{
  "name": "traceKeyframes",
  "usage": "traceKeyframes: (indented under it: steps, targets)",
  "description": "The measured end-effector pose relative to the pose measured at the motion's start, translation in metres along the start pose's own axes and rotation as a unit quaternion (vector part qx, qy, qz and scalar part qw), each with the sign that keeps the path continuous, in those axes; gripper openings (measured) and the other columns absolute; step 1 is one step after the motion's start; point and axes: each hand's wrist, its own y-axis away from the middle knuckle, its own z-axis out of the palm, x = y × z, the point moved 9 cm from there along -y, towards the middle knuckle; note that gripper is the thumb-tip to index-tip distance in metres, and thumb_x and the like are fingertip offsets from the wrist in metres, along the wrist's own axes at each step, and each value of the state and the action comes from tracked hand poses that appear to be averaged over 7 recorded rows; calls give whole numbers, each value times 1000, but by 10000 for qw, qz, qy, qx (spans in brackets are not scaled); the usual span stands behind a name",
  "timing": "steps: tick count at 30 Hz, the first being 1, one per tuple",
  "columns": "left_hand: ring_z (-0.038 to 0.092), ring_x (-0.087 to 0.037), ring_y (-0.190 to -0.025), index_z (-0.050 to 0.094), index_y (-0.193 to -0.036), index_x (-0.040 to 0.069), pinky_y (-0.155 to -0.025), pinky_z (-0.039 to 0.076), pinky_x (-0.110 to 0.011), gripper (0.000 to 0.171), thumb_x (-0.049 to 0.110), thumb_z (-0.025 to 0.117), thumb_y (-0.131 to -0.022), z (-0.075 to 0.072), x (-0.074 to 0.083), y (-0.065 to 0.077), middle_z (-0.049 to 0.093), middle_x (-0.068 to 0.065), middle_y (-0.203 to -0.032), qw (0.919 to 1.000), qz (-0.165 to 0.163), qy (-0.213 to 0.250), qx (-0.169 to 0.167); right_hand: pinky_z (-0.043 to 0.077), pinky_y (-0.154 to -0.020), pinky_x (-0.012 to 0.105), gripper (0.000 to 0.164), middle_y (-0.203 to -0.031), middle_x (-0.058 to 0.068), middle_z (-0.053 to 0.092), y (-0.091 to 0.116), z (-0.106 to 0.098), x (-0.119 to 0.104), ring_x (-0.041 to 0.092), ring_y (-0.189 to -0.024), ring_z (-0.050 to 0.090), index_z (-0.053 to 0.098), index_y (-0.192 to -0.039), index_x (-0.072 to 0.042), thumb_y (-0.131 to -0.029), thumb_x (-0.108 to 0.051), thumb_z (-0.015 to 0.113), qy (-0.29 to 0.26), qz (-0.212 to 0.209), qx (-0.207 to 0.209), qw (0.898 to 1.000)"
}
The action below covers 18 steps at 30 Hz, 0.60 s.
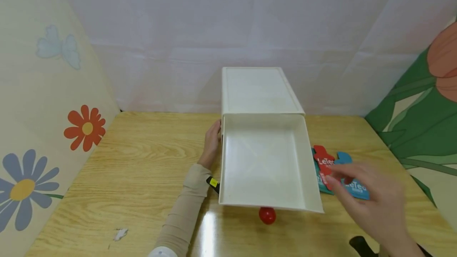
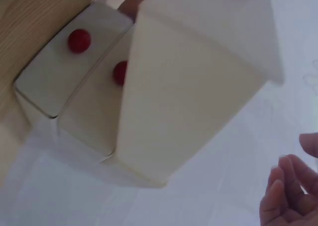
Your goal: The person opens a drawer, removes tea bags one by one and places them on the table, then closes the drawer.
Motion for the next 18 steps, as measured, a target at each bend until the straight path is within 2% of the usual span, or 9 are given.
traceKeyframes:
  steps: [3,6,11,14,18]
  targets:
    - [38,-29,-125,46,-129,-4,-98,39,-41,43,23,30,-100,0,1,1,44,-16,-135,10000,38,3,-40,40,-73,4,42,-71,3,64,3,6,-29,1,-71,53,69,-74,1,-81,-40,66,-134,-817,176,9964]
    - [39,-28,-125,47,-129,-3,-97,40,-40,42,23,29,-100,1,2,1,45,-16,-134,9999,102,27,-110,43,-76,7,43,-69,6,63,10,16,-52,9,-68,54,69,-71,1,-81,-41,65,-154,-1506,137,9884]
    - [42,-26,-122,48,-128,-2,-95,42,-40,42,23,29,-101,2,3,3,48,-15,-131,9997,117,114,-168,48,-60,13,37,-71,3,62,21,36,-76,13,-62,53,70,-74,-2,-85,-37,62,-262,-2170,-328,9753]
    - [42,-27,-122,48,-128,-3,-95,41,-39,42,23,29,-101,3,2,3,48,-16,-131,9997,124,152,-167,48,-61,14,32,-75,1,64,27,46,-86,11,-65,56,71,-79,-5,-88,-34,59,-279,-2212,-704,9723]
    - [43,-27,-121,48,-127,-5,-95,42,-39,42,23,29,-101,2,1,1,48,-17,-131,9998,138,128,-120,48,-66,12,31,-83,-6,64,34,60,-95,7,-74,58,72,-89,-11,-93,-34,51,116,-2099,-1350,9683]
